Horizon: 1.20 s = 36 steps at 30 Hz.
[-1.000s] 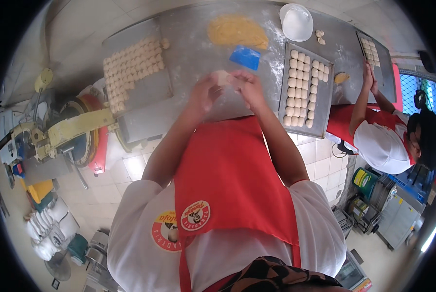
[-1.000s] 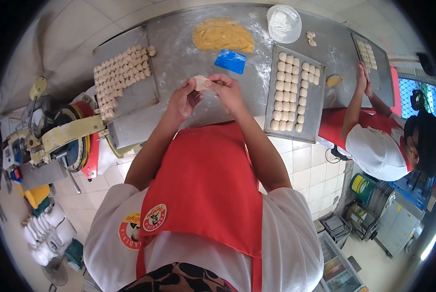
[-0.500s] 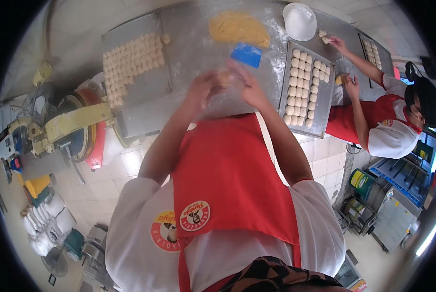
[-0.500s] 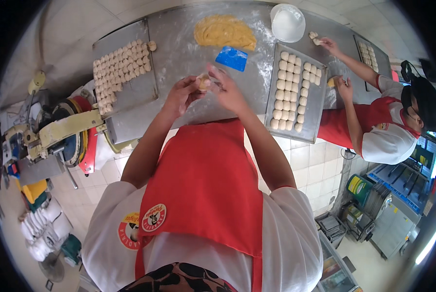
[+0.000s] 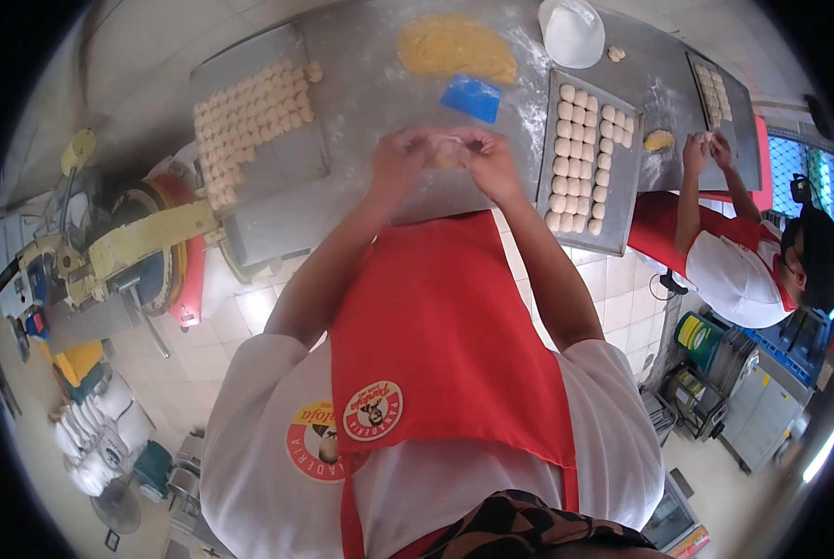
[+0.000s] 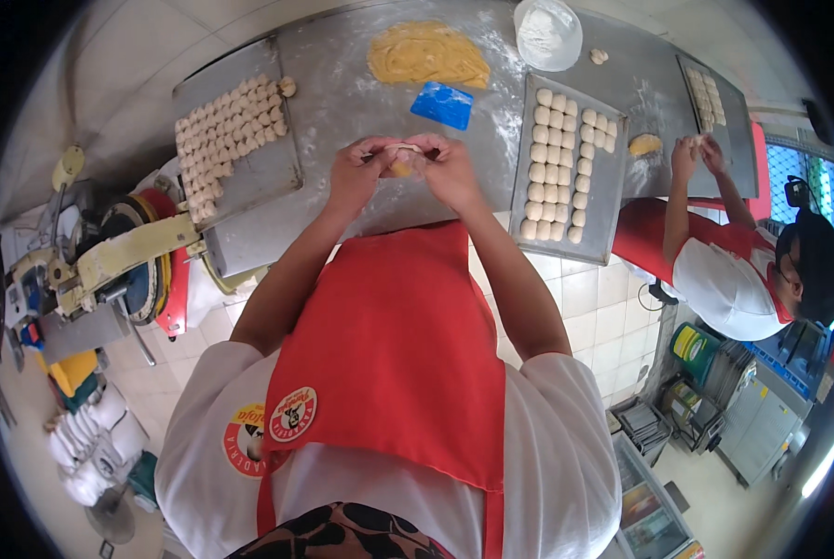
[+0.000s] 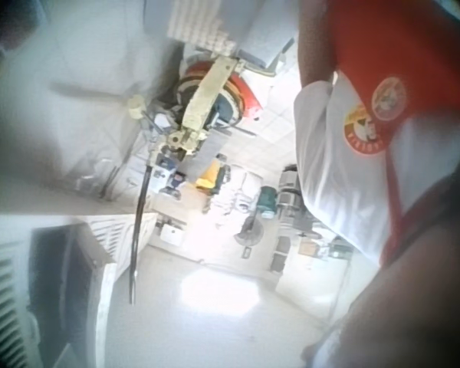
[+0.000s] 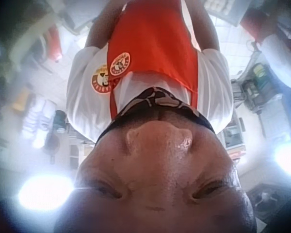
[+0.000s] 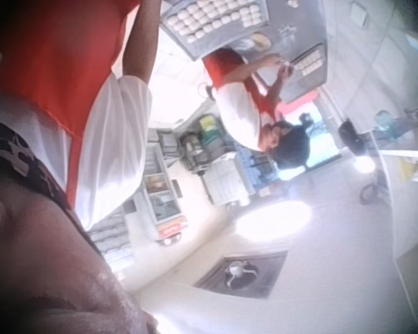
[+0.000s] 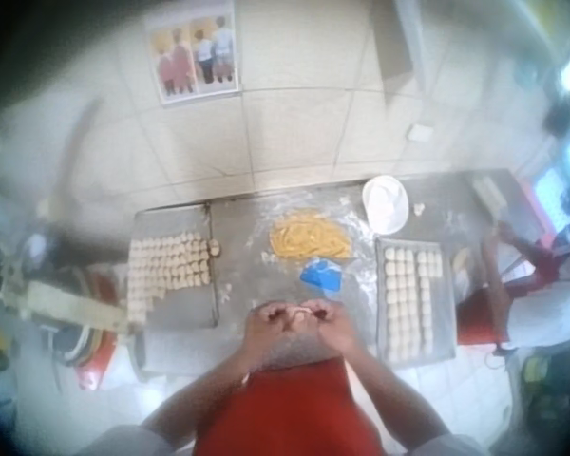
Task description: The person shapes pieces of dough by hand on a floured surface, placing them onto metal trays. The person also rolls out a long piece of dough using a rolling pin and cuts it into smaller sections with a blue scraper tool.
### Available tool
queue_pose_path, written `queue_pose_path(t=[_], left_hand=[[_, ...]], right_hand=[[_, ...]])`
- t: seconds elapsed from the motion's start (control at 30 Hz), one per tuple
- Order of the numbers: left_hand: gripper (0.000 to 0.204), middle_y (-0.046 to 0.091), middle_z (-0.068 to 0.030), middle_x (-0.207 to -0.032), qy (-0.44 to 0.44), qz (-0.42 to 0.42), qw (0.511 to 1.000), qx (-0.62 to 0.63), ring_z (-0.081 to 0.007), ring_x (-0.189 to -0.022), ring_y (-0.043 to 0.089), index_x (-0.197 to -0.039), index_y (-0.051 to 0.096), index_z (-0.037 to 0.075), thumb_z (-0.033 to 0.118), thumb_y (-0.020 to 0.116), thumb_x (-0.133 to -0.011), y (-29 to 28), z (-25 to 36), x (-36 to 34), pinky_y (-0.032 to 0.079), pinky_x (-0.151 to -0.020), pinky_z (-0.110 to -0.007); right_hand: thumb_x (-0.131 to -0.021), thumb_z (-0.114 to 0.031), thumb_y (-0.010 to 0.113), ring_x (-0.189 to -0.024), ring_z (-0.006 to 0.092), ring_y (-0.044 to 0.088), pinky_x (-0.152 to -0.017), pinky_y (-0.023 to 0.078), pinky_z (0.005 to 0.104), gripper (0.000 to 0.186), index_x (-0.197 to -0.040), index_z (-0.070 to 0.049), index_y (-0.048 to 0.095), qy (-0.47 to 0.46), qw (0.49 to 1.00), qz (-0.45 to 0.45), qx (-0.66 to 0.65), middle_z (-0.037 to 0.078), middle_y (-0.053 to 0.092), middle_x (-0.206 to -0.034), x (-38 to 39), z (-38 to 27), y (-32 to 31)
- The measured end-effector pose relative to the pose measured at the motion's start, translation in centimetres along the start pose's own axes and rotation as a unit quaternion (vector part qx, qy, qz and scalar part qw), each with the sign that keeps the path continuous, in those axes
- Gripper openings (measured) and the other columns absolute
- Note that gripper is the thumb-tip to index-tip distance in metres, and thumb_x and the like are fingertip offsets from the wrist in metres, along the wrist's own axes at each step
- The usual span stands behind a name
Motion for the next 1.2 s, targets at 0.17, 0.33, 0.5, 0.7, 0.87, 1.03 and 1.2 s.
queue_pose_path(t=[0.17,0.33,0.5,0.7,0.87,1.03,1.2], left_hand=[[0.024,0.071,-0.0108,-0.107,-0.003,0.004,0.999,-0.047,-0.0171,-0.092,0.072,-0.116,0.07,-0.005,0.009,0.069,-0.097,1.3,1.9,0.5,0.063,-0.075,-0.03],[0.024,0.071,-0.0101,-0.108,-0.002,0.028,0.991,-0.128,-0.0184,-0.086,0.074,-0.114,0.072,-0.002,0.012,0.073,-0.094,1.4,-1.1,-1.1,0.062,-0.073,-0.03],[0.023,0.073,-0.0136,-0.102,0.105,-0.017,0.956,-0.272,-0.0219,-0.077,0.074,-0.109,0.074,0.001,0.013,0.076,-0.089,4.3,-7.1,-3.1,0.06,-0.07,-0.033],[0.025,0.071,-0.0149,-0.079,0.107,-0.016,0.923,-0.368,-0.0299,-0.081,0.073,-0.099,0.077,0.006,0.02,0.081,-0.079,5.2,-14.7,-6.4,0.057,-0.073,-0.04],[0.022,0.069,-0.0169,-0.086,0.112,-0.033,0.903,-0.414,-0.0332,-0.094,0.069,-0.098,0.077,0.007,0.021,0.079,-0.081,6.6,-13.1,-5.7,0.054,-0.081,-0.044],[0.017,0.065,-0.0184,-0.101,0.167,-0.043,0.92,-0.352,-0.0381,-0.095,0.065,-0.096,0.076,0.007,0.021,0.074,-0.087,6.8,-11.9,-4.7,0.053,-0.082,-0.047],[0.017,0.062,-0.0171,-0.095,0.158,-0.047,0.89,-0.425,-0.04,-0.095,0.064,-0.099,0.074,0.006,0.018,0.075,-0.087,6.4,-13.7,-5.5,0.052,-0.082,-0.048]], right_hand=[[-0.092,-0.011,0.078,-0.082,0.0098,0.066,-0.059,0.051,0.0246,0.018,-0.107,-0.002,0.075,-0.059,0.993,0.077,0.064,0.004,0.067,-0.097,0.4,0.3,-0.2],[-0.09,-0.011,0.079,-0.083,0.0116,0.068,-0.06,0.058,0.0247,0.017,-0.103,-0.002,0.075,-0.043,0.994,0.08,-0.057,0.003,0.066,-0.09,0.7,1.5,-0.1],[-0.088,-0.012,0.081,-0.081,0.0113,0.069,-0.061,0.057,0.0262,0.026,-0.111,-0.002,0.074,0.08,0.987,0.125,-0.066,0.001,0.066,-0.078,0.3,8.7,-3.2],[-0.085,-0.008,0.077,-0.089,0.0268,0.072,-0.079,0.057,0.0397,0.031,-0.115,-0.006,0.072,-0.106,0.943,0.101,0.3,0.011,0.073,-0.087,0.9,12.9,-4.0],[-0.08,-0.005,0.073,-0.107,0.0415,0.067,-0.093,0.054,0.0486,0.036,-0.115,-0.013,0.074,-0.148,0.916,0.022,0.373,0.018,0.072,-0.113,-0.6,15.3,-5.9],[-0.082,-0.007,0.071,-0.105,0.0398,0.069,-0.095,0.054,0.0504,0.031,-0.113,-0.011,0.074,-0.126,0.919,0.005,0.373,0.019,0.072,-0.11,-1.4,15.0,-6.6],[-0.084,-0.017,0.072,-0.094,0.0371,0.072,-0.086,0.056,0.0474,0.031,-0.113,-0.006,0.075,-0.055,0.92,0.089,0.378,0.018,0.075,-0.097,-1.8,13.0,-5.7]])
Point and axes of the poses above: each hand's wrist, its own x-axis away from the middle knuckle, its own y-axis out of the palm, z = x × y, the point moved 3 cm from there along -x, towards the middle knuckle
